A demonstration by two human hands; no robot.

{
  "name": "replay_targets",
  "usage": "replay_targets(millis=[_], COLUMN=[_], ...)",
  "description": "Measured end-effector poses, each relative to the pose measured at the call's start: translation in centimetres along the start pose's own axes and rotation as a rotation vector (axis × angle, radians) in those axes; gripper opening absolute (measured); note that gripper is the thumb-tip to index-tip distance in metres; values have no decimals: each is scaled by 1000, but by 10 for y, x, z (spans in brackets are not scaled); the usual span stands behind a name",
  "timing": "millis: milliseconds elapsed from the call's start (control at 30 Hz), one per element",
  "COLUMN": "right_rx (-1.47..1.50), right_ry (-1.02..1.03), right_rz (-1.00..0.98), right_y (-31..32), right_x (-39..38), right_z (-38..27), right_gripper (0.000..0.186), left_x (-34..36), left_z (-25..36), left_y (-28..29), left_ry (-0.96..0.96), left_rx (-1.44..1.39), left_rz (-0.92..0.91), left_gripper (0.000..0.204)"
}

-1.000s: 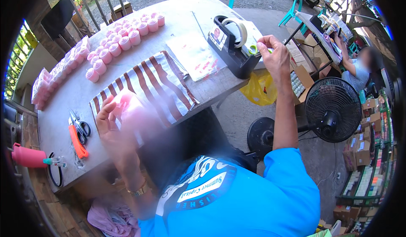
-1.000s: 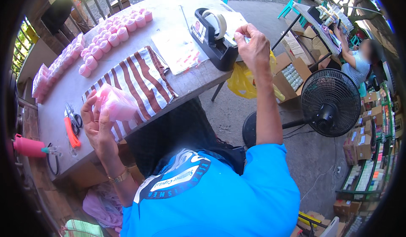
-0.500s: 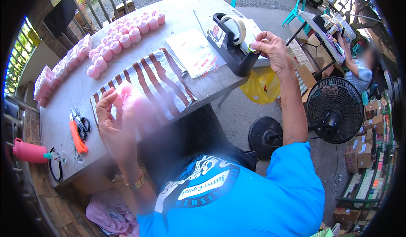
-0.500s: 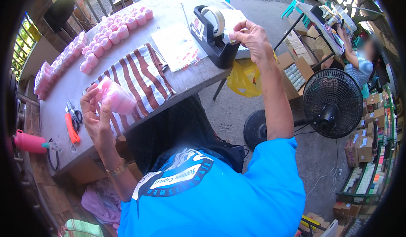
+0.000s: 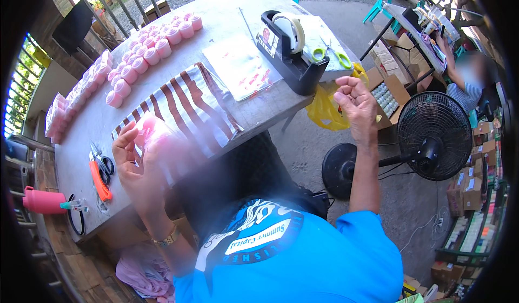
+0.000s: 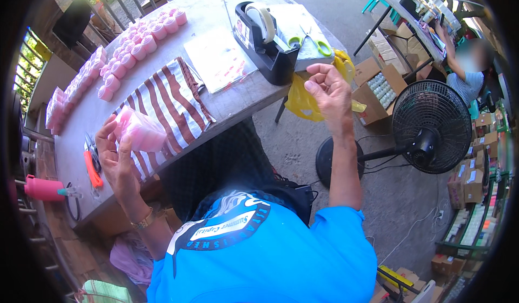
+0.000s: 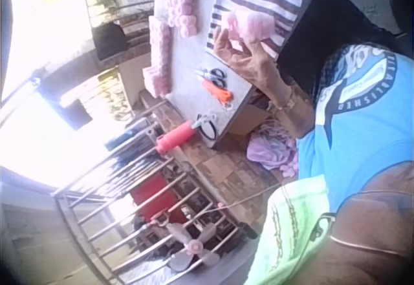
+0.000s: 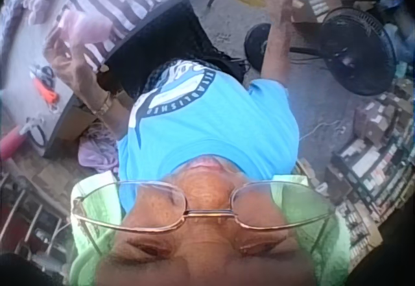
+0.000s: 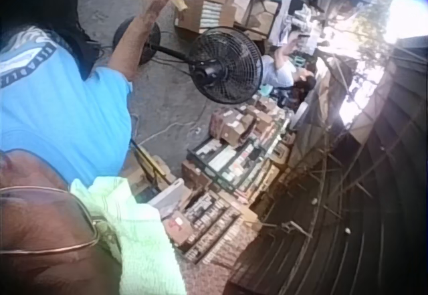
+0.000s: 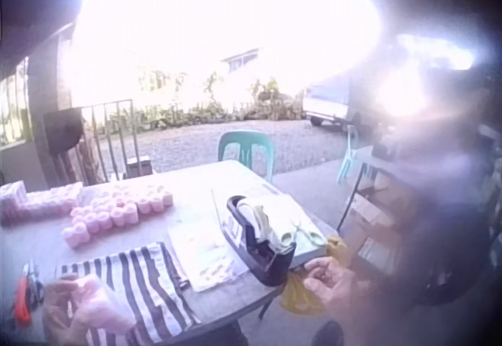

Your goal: The person places pink cotton balls into small clear plastic bags, folds the top, and seals each bag with a piece of tape. The sealed bags are then placed on the table in a row.

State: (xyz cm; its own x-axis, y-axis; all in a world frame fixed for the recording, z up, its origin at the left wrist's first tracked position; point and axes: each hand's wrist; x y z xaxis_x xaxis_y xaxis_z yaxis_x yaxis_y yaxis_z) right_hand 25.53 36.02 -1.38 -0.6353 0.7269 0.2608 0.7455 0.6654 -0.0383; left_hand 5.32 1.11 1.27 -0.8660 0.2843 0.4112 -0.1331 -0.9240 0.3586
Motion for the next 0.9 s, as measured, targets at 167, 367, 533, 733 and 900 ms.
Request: replay_targets(millis=[167, 367, 533, 733, 900], right_rx=[-314, -542, -592, -561, -240], right_ry=[299, 467, 237, 240, 312], right_rz=[-9, -67, -170, -398, -690], right_y=[-3, 5, 6, -61, -160], right_x=[12, 23, 6, -10, 7], right_z=[32, 28, 6, -39, -77], right_gripper=[49, 55, 67, 61, 49], left_x=[2, 7, 0, -8, -24], left_z=[14, 12, 3, 2, 15], left_y=[-3, -8, -1, -12, -16], left_ry=[30, 27, -15, -134, -170], left_rx=[-12, -35, -28, 98, 251], left_rz=[5, 13, 18, 79, 189], left_gripper=[37, 34, 35, 43, 46])
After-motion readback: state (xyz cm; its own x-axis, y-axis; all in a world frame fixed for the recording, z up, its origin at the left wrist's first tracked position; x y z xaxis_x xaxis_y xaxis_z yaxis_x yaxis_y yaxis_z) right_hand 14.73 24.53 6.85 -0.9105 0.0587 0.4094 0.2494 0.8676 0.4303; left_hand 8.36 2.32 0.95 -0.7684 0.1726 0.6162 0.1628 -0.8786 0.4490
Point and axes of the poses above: each hand's wrist, its own x-axis towards the middle knuckle, its own y-axis out of the back of the hand, z = x × y, and after that the axes turned 11 degrees about x, right-handed
